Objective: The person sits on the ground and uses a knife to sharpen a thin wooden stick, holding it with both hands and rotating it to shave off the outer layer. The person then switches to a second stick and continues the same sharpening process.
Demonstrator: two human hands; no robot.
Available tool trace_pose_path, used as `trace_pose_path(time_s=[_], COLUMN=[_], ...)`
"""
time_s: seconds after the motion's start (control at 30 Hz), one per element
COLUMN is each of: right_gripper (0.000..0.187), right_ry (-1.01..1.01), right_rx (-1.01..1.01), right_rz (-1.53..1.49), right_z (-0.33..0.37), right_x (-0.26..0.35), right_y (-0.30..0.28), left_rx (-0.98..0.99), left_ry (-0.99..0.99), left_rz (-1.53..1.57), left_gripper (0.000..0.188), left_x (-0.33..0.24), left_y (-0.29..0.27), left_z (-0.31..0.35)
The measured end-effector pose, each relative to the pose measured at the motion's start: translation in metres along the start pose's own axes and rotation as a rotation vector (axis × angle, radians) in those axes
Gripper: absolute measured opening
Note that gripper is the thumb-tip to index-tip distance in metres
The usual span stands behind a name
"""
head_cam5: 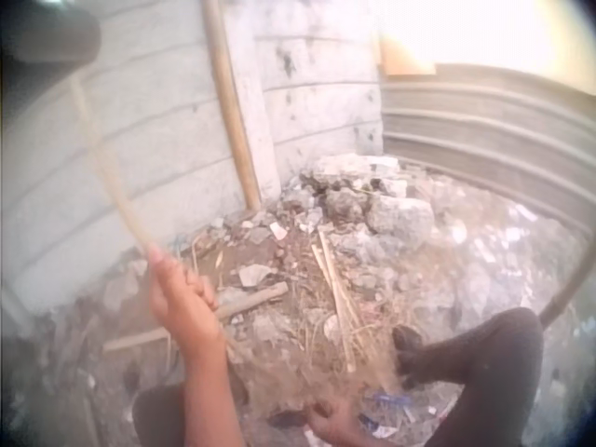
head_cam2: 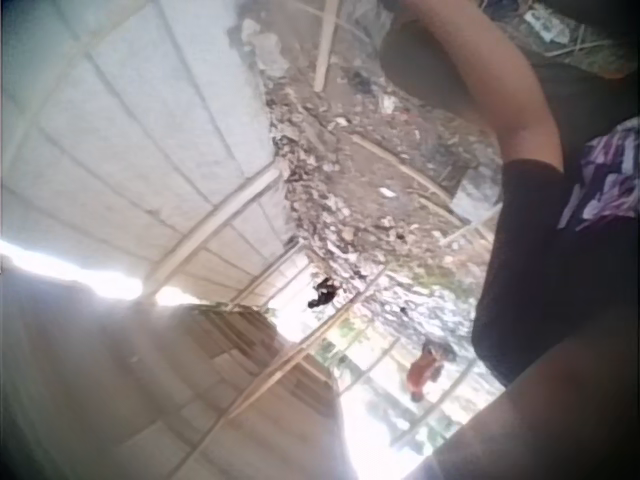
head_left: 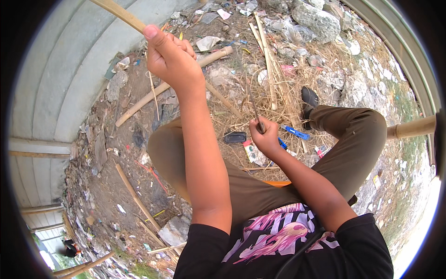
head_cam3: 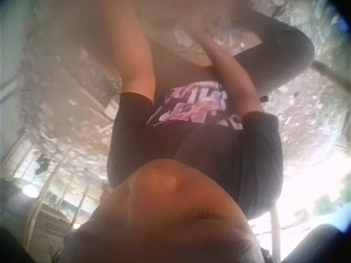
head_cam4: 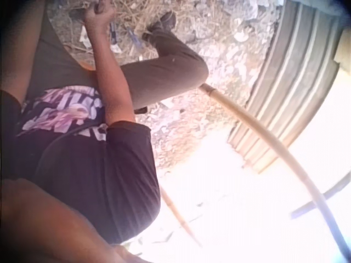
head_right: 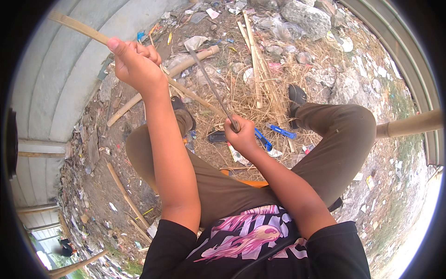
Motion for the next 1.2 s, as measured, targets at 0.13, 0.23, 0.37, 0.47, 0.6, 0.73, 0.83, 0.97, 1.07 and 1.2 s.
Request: trace_pose_path(time_s=[0.13,0.23,0.37,0.47,0.6,0.73,0.83,0.97,1.07,1.2], right_gripper=[0.041,0.017,0.016,0.025,0.036,0.028,0.035,0.016,0.016,0.024], right_ry=[0.764,1.078,1.245,0.662,-0.002,0.102,1.018,1.157,1.116,0.246], right_rx=[0.562,0.587,0.590,0.339,-0.069,0.091,0.548,0.508,0.523,0.142], right_rz=[0.551,0.261,-0.505,-0.165,0.032,0.458,0.549,0.051,-0.143,0.250], right_z=[0.058,0.046,0.011,-0.009,-0.012,0.023,0.074,0.042,0.016,-0.003], right_x=[-0.153,-0.146,-0.060,0.020,0.044,-0.073,-0.172,-0.137,-0.065,-0.014], right_y=[0.012,0.013,0.013,-0.013,-0.017,-0.005,0.000,0.009,0.004,-0.006], left_rx=[0.013,-0.026,-0.022,-0.039,-0.023,-0.015,-0.041,-0.044,-0.068,-0.057], left_ry=[0.004,-0.005,0.013,0.020,0.012,-0.001,-0.048,-0.002,-0.015,-0.009], left_rz=[-0.046,0.004,-0.008,0.001,-0.009,-0.016,0.000,-0.019,-0.032,-0.018], left_gripper=[0.065,0.062,0.063,0.063,0.063,0.064,0.064,0.064,0.064,0.064], left_x=[-0.002,-0.002,0.000,-0.003,-0.002,-0.003,-0.002,-0.004,-0.002,-0.004], left_y=[0.009,0.011,-0.008,-0.008,-0.008,-0.005,-0.002,-0.007,-0.017,-0.013], left_z=[0.006,0.007,-0.002,-0.002,-0.001,-0.003,-0.001,-0.002,-0.005,-0.002])
Point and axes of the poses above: each hand's wrist, its own z-axis away from the middle knuckle, its own y-axis out of the palm, x = y × z, the point moved 3 cm from there along -z, towards the middle knuckle, and after that the axes turned 12 degrees about z, right-handed, at the moved point
